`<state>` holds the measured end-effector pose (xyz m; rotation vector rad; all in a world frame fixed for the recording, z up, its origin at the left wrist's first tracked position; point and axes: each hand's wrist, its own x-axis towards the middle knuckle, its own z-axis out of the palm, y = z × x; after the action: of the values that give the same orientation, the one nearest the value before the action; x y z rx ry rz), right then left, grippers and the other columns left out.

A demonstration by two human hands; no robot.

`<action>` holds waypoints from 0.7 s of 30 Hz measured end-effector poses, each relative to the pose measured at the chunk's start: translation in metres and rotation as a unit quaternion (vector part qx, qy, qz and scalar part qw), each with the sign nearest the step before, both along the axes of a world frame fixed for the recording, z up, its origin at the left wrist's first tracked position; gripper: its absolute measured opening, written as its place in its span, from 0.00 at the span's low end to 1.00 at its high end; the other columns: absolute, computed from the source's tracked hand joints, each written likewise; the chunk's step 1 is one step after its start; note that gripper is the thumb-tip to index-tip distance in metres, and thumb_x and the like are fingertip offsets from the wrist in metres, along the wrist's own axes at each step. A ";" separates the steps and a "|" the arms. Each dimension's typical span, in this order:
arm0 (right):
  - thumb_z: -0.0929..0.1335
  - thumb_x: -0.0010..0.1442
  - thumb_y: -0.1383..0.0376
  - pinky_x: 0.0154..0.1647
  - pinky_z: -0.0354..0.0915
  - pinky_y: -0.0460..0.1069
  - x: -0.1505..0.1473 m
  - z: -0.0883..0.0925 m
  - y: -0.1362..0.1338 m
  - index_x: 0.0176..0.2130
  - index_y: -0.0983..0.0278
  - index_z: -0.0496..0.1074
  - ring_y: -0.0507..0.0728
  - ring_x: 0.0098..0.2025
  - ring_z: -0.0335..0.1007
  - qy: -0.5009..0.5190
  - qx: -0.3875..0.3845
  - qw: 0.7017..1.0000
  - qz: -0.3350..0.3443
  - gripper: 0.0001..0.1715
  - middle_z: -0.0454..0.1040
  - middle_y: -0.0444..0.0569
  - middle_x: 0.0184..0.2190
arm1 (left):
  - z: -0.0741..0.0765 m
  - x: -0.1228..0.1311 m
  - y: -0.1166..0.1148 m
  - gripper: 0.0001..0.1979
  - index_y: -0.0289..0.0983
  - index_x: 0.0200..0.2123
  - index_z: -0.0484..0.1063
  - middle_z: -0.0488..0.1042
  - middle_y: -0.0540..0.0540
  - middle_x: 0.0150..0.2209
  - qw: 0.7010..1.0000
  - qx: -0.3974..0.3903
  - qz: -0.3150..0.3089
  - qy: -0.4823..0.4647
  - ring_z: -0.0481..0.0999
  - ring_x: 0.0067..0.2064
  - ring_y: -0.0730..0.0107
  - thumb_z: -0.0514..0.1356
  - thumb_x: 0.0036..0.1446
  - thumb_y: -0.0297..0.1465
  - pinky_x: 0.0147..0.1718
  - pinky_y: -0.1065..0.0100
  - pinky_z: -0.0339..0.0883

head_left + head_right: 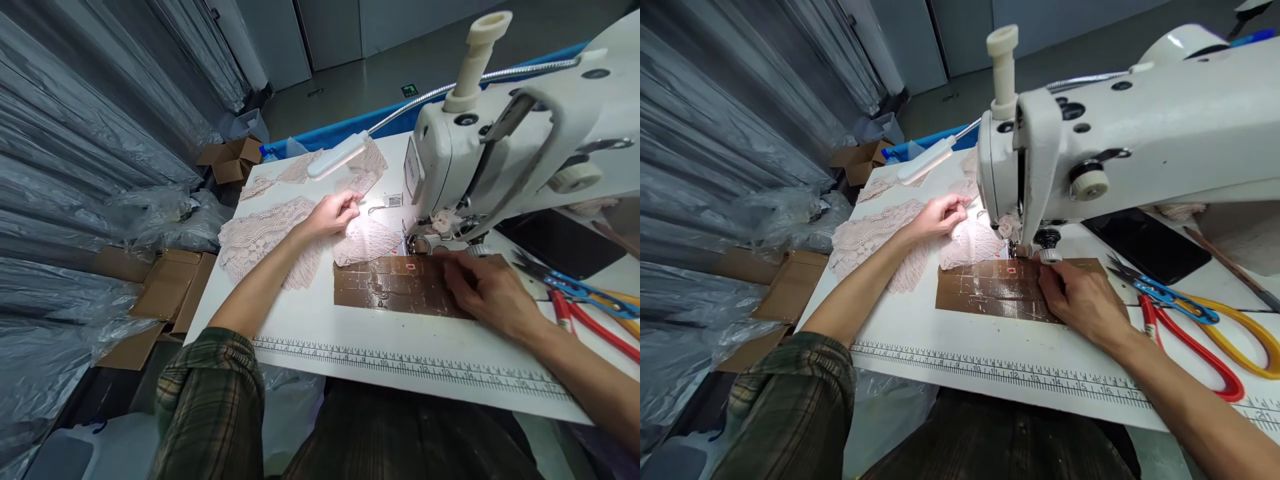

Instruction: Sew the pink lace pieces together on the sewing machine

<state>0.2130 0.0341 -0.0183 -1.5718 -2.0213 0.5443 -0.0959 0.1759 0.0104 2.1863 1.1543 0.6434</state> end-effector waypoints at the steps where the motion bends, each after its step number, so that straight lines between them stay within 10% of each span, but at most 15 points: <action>1: 0.61 0.67 0.55 0.25 0.60 0.51 -0.001 -0.001 0.001 0.44 0.63 0.77 0.55 0.21 0.65 -0.006 0.008 1.000 0.003 0.21 0.73 0.46 0.21 | 0.001 0.003 0.010 0.17 0.34 0.54 0.70 0.79 0.44 0.38 0.999 0.021 -0.012 0.021 0.78 0.36 0.69 0.54 0.64 0.29 0.42 0.67 0.71; 9: 0.60 0.67 0.57 0.32 0.66 0.52 0.001 -0.002 0.003 0.46 0.63 0.78 0.59 0.29 0.74 -0.001 0.021 0.999 0.034 0.21 0.79 0.49 0.28 | 0.015 0.015 0.043 0.22 0.42 0.63 0.62 0.60 0.37 0.68 0.954 0.248 -0.073 0.155 0.61 0.69 0.51 0.53 0.66 0.30 0.65 0.46 0.60; 21: 0.59 0.68 0.59 0.28 0.67 0.53 -0.009 -0.006 -0.019 0.49 0.62 0.76 0.60 0.37 0.77 -0.112 0.141 0.982 0.049 0.21 0.80 0.49 0.47 | 0.026 -0.073 -0.099 0.14 0.37 0.51 0.73 0.75 0.41 0.51 0.935 0.245 0.236 0.098 0.76 0.49 0.63 0.58 0.65 0.34 0.44 0.65 0.74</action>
<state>0.2036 0.0156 -0.0240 -1.4173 -2.2369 0.1087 -0.1693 0.0770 0.0364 2.4273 1.8166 1.0240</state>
